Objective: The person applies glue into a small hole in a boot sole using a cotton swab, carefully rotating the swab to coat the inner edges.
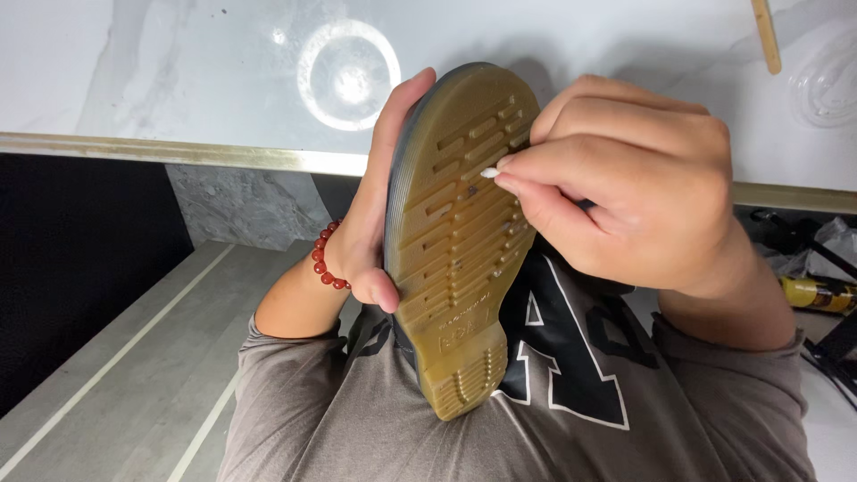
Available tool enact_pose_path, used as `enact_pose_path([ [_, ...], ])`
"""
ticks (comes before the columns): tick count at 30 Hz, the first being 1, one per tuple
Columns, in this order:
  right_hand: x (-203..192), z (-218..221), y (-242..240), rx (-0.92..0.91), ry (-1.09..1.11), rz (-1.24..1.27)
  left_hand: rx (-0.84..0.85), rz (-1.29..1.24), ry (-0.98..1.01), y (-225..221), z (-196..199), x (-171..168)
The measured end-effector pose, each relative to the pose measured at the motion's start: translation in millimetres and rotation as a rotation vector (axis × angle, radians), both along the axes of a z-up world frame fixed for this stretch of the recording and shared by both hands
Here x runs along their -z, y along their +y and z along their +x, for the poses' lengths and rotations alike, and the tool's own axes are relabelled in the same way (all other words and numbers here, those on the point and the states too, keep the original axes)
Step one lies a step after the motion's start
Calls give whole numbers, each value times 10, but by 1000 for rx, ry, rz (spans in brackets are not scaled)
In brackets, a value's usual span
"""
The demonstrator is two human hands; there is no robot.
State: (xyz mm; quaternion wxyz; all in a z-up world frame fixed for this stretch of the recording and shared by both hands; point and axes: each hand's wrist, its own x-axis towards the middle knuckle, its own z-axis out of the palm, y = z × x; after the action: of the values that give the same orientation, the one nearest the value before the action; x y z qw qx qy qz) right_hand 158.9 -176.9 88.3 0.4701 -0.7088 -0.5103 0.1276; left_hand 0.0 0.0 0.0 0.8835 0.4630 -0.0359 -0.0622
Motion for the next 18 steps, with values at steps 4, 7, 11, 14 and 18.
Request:
enact_pose_path([
  [4, -25, -50, 50, -58, -3, 76, 6, -8, 2, -15, -12, 45],
  [7, -32, 20, 40, -100, -70, 57, 5, -5, 23, 3, 8, 29],
  [11, -41, -7, 66, -79, -90, 37, -4, 0, 13, 22, 15, 51],
  [14, 13, -2, 34, -105, -87, 50, 9, -20, 20, 15, -23, 58],
  [18, -8, 40, 1, -61, -117, 10, 13, 7, -17, 10, 28, 42],
])
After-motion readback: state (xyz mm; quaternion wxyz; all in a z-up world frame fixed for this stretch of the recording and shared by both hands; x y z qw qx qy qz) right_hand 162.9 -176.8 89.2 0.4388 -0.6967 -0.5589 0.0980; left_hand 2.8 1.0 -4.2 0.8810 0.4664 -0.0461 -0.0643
